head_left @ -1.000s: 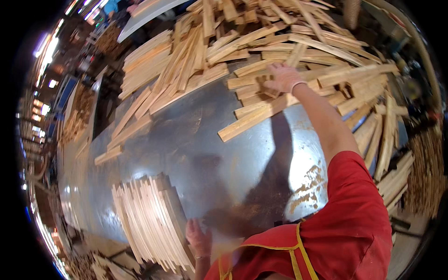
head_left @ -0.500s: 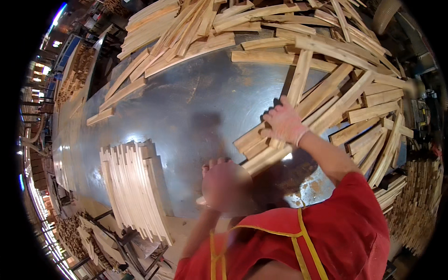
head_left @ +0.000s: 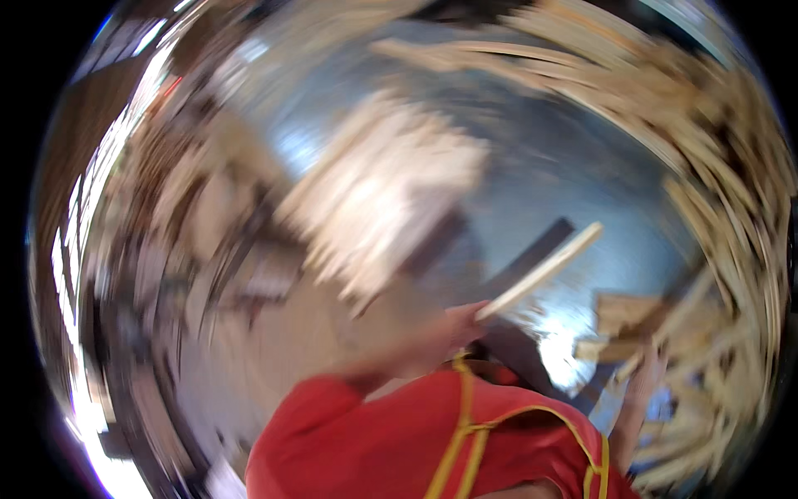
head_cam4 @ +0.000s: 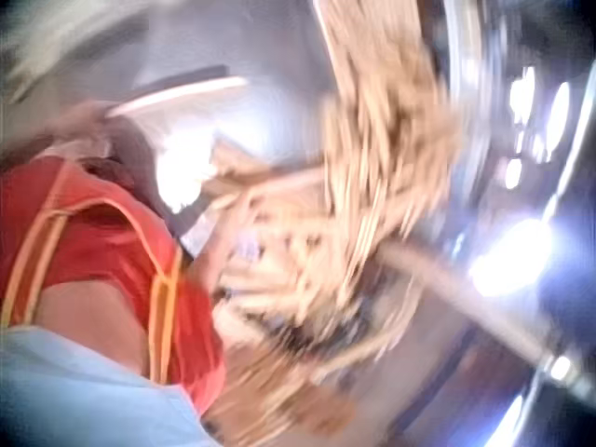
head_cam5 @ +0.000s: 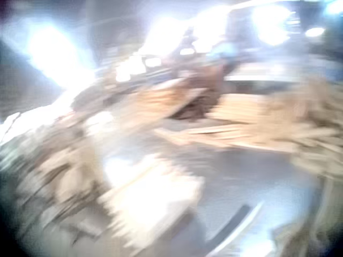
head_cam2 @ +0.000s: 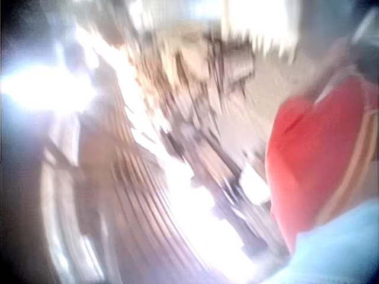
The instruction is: The person repeatedly picks up thin wooden planks from a large pile on a metal table and stacks them into a neat pile. The person handles the planks by hand, aligning them and placing them onto the growing stack.
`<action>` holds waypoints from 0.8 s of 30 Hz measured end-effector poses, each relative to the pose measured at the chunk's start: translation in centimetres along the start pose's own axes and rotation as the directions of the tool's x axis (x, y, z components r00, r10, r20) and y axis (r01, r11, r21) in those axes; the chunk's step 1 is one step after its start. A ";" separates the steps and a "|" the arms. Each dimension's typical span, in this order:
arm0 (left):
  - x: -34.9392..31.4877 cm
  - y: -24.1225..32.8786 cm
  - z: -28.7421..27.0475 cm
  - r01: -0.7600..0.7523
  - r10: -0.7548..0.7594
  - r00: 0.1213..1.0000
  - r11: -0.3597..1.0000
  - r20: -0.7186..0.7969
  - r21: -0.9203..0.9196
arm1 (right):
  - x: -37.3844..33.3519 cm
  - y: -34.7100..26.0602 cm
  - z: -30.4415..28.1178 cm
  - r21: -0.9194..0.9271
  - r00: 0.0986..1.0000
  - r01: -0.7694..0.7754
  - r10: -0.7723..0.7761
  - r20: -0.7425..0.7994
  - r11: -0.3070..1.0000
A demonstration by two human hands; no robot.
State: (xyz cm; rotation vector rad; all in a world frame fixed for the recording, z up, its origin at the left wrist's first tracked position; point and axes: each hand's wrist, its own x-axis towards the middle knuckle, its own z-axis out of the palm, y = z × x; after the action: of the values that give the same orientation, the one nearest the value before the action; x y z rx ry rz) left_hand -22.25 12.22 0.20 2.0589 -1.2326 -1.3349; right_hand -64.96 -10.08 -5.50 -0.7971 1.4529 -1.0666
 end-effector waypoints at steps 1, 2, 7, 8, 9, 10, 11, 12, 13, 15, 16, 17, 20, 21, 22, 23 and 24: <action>-0.9 0.4 -0.7 0.087 -0.093 0.995 0.987 -0.036 -0.135 | -3.6 0.4 3.4 0.026 0.995 -0.024 0.021 0.102 0.999; -0.6 -1.6 0.0 -0.010 -0.011 0.992 0.987 -0.128 -0.159 | -7.6 1.5 6.2 0.031 0.975 -0.061 0.053 0.218 0.998; 3.4 -0.9 -0.5 0.061 -0.063 0.990 0.998 -0.129 -0.017 | -22.2 9.2 18.9 0.047 0.675 -0.396 0.256 0.692 0.917; 3.6 0.8 0.1 0.050 -0.042 0.991 0.997 -0.128 0.063 | -22.6 8.8 20.6 -0.051 0.601 -0.374 0.284 0.747 0.926; 4.0 -0.1 0.2 0.084 -0.054 0.982 0.982 -0.180 0.167 | -23.0 8.6 23.1 -0.156 0.502 -0.335 0.316 0.805 0.929; 4.7 -0.7 0.4 0.115 -0.054 0.973 0.957 -0.226 0.268 | -20.7 10.7 23.1 -0.326 0.509 -0.190 0.377 0.774 0.926; 6.3 -3.0 0.8 0.026 0.058 0.980 0.913 -0.192 0.407 | -20.2 9.9 23.7 -0.287 0.428 -0.164 0.330 0.842 0.944; 6.0 -2.7 -0.2 0.152 -0.106 0.942 0.981 -0.319 0.124 | -18.7 9.0 24.5 -0.232 0.375 -0.131 0.264 0.889 0.964; 4.1 -0.3 -3.6 0.277 -0.270 0.944 0.961 -0.191 0.011 | -17.3 8.7 23.9 -0.177 0.412 -0.110 0.207 0.887 0.978; 2.1 -2.5 -4.2 0.226 -0.115 0.840 0.963 -0.530 0.149 | -16.2 3.6 22.3 -0.157 0.552 -0.099 0.185 0.813 0.983; 2.0 -5.1 -5.5 0.205 0.008 0.787 0.940 -0.617 0.272 | -15.8 -1.1 21.3 -0.184 0.631 -0.114 0.214 0.746 0.976; 1.8 -7.7 -6.4 0.226 0.121 0.774 0.863 -0.621 0.451 | -12.3 -0.2 18.0 -0.261 0.767 0.042 0.136 0.627 0.964; 2.2 -14.8 -8.4 0.442 0.266 0.747 0.486 -0.610 0.754 | -5.7 -2.7 8.4 -0.330 0.980 0.153 -0.099 0.174 0.932; 2.8 -15.5 -8.7 0.455 0.286 0.752 0.426 -0.594 0.782 | -3.9 -3.3 4.9 -0.446 0.980 0.180 -0.199 0.003 0.877; 3.6 -15.1 -8.6 0.428 0.315 0.766 0.402 -0.561 0.810 | -2.0 -3.6 0.8 -0.572 0.938 0.161 -0.306 -0.166 0.804; 3.9 -8.9 -7.2 0.343 0.271 0.840 0.408 -0.470 0.846 | -0.3 -2.4 -4.6 -0.685 0.884 0.152 -0.408 -0.229 0.713; 4.8 -5.3 -5.7 0.260 0.320 0.847 0.447 -0.425 0.856 | 1.4 -0.6 -9.0 -0.783 0.829 0.124 -0.497 -0.256 0.610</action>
State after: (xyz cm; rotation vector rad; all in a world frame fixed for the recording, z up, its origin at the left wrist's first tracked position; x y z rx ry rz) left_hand -14.09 10.28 -3.46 2.7441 -1.8910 0.1821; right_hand -74.09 -9.96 -5.68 -1.5224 2.2857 -0.9345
